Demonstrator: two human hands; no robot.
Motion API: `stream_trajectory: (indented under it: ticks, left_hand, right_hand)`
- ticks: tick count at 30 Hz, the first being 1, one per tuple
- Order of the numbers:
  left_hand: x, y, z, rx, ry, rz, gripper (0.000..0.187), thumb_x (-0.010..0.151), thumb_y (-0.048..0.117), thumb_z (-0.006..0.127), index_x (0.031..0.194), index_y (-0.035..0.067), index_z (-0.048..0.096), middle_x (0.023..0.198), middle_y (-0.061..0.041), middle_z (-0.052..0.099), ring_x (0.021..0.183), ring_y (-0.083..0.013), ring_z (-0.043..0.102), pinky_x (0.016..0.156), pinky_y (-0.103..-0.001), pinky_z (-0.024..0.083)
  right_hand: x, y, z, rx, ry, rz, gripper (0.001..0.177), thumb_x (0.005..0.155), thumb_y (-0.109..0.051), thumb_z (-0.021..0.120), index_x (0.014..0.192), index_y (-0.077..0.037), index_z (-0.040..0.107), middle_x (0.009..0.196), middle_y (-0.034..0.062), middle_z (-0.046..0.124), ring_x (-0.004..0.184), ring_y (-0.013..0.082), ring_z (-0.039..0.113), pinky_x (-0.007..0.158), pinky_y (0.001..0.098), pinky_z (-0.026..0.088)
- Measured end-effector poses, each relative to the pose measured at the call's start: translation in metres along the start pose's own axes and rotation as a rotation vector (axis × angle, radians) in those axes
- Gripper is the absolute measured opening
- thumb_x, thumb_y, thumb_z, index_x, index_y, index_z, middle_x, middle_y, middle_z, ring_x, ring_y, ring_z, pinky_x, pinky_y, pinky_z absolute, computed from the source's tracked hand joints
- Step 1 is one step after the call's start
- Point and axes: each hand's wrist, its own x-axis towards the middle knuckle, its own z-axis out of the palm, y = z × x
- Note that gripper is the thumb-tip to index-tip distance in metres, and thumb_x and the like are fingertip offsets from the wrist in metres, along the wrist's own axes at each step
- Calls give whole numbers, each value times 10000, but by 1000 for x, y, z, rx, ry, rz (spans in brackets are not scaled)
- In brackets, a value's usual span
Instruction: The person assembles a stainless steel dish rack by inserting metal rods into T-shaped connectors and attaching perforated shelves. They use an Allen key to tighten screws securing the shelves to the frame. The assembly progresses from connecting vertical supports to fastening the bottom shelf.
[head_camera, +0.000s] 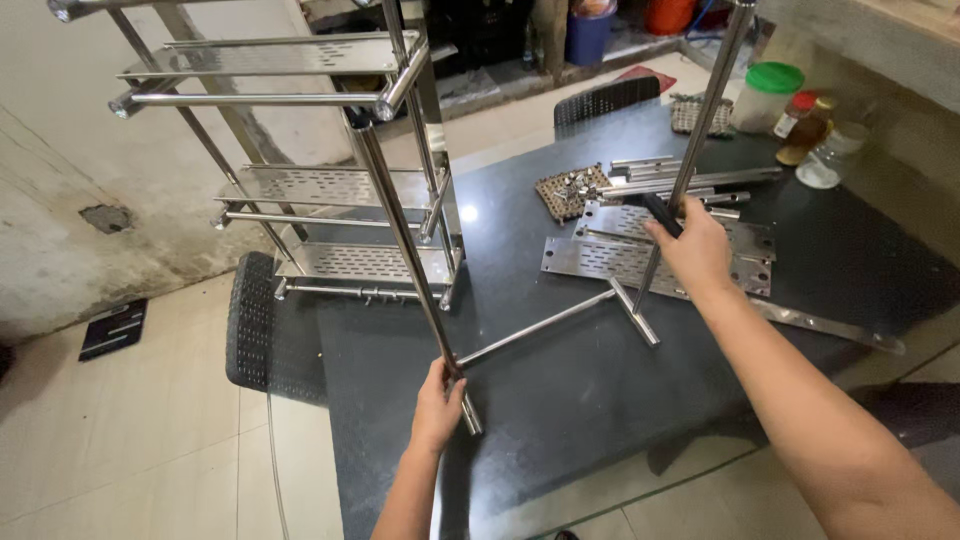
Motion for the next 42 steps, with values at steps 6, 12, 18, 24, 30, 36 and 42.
stream_trajectory:
  ticks: [6, 12, 18, 24, 30, 36, 42]
  left_hand:
    - [2, -8, -3, 45, -38, 20, 568, 874, 49, 715, 1401, 109, 512, 1300, -137, 667, 1277, -284, 622, 1056, -381, 484]
    - [0, -25, -1, 65, 108, 39, 597, 828, 76, 745, 1379, 30, 520, 1293, -172, 654, 1223, -301, 643, 1033, -391, 498]
    - [-57, -32, 25, 48, 218, -157, 201, 898, 158, 721, 1034, 27, 650, 902, -130, 674, 807, -255, 650, 768, -369, 539]
    - [-49, 8, 96, -42, -78, -5, 207, 858, 127, 722, 1044, 62, 660, 870, -89, 672, 769, -208, 664, 728, -335, 550]
    - [-20, 70, 179, -25, -374, 94, 218, 874, 97, 711, 1081, 56, 656, 916, -102, 678, 817, -224, 673, 769, -348, 548]
    - [3, 85, 271, 41, -430, 101, 212, 864, 79, 712, 1068, 55, 659, 929, -120, 668, 828, -261, 663, 776, -384, 542]
    - [16, 69, 338, 55, -354, 59, 203, 856, 70, 725, 1047, 41, 661, 954, -141, 668, 864, -288, 670, 797, -400, 547]
  right_hand:
    - [-16, -4, -10, -7, 52, -38, 720, 861, -305, 834, 1440, -11, 525, 1249, 193, 711, 1114, 411, 675, 897, 478, 523]
    - [-38, -4, -21, 6, 134, -85, 763, 873, -274, 841, 1479, 31, 491, 1291, 226, 677, 1168, 406, 652, 956, 463, 517]
    - [-78, 30, -16, 50, 146, 143, 573, 857, -269, 814, 1324, 2, 623, 1140, 203, 711, 1045, 361, 698, 922, 422, 537]
    - [-145, 120, 34, 0, 22, 312, 441, 861, -266, 767, 1207, -7, 681, 1115, 218, 719, 1048, 392, 696, 899, 448, 543]
    - [-178, 173, 71, -210, -176, 380, 360, 869, -235, 736, 1174, -48, 690, 1145, 185, 692, 1100, 402, 632, 933, 484, 511]
    - [-168, 202, 83, -279, -279, 235, 285, 823, -229, 757, 1061, -88, 688, 1061, 143, 651, 1036, 378, 597, 899, 478, 502]
    - [-147, 224, 74, -101, -358, -2, 342, 778, -217, 766, 1064, -66, 658, 1051, 136, 610, 1022, 373, 573, 872, 465, 496]
